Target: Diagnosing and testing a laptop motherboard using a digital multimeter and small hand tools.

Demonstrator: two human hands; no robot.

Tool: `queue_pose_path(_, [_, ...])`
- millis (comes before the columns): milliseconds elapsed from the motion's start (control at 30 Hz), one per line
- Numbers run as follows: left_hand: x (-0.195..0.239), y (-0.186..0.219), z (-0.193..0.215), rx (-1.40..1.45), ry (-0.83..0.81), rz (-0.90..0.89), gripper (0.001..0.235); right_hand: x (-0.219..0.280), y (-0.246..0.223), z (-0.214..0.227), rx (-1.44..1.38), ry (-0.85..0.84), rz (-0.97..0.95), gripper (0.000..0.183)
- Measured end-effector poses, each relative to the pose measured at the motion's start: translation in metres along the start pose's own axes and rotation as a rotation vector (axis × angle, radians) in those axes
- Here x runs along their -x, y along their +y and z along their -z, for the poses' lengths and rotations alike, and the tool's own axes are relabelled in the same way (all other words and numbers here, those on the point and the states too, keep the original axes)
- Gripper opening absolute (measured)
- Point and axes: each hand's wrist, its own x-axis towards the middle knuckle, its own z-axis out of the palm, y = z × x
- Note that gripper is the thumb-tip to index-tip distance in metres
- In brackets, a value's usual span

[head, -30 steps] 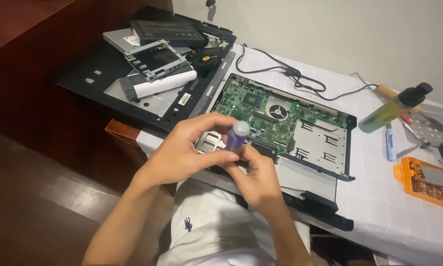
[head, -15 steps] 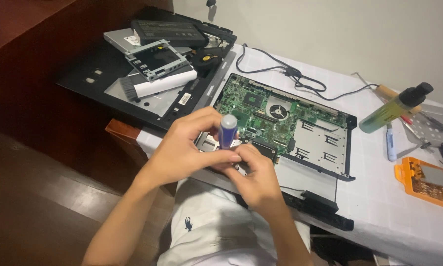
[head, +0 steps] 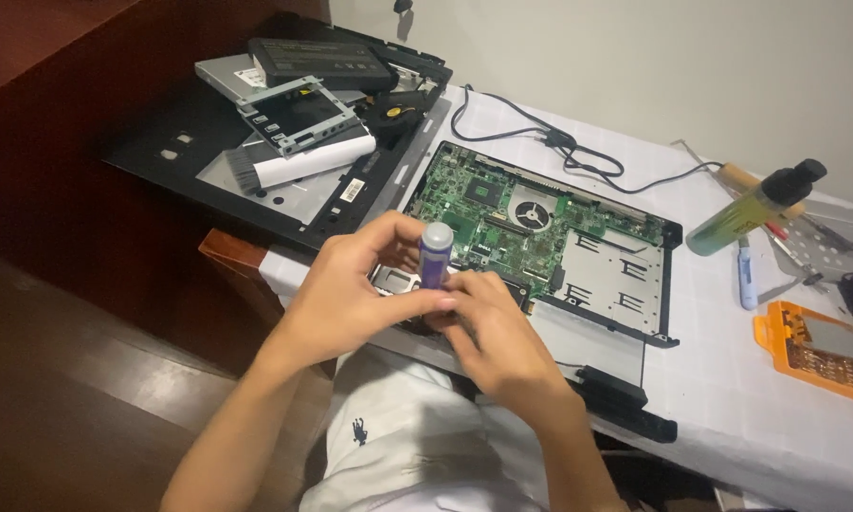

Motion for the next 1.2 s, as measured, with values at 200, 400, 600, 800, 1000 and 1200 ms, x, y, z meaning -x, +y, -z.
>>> queue_pose_path(200, [0.003, -0.002, -0.005, -0.014, 0.115, 0.026, 0.045, -0.012, 0.012, 0.002, 0.187, -0.129, 0.056, 0.016])
queue_pose_path(400, [0.011, -0.005, -0.003, 0.014, 0.138, 0.022, 0.043, -0.019, 0.01, 0.006, 0.312, -0.209, 0.199, 0.018])
queue_pose_path(600, [0.009, -0.003, -0.004, -0.007, 0.144, 0.01, 0.043, -0.019, 0.01, 0.008, 0.395, -0.254, 0.272, 0.02])
queue_pose_path(800, [0.009, -0.004, -0.003, 0.003, 0.151, -0.007, 0.042, -0.018, 0.008, 0.009, 0.45, -0.262, 0.308, 0.018])
queue_pose_path(1000, [0.011, -0.002, 0.0, 0.023, 0.183, -0.056, 0.041, -0.018, 0.021, 0.007, 0.33, -0.27, 0.248, 0.016])
queue_pose_path(1200, [0.014, -0.005, -0.002, 0.096, 0.231, -0.09, 0.043, -0.01, 0.015, 0.028, 0.177, -0.169, 0.218, 0.017])
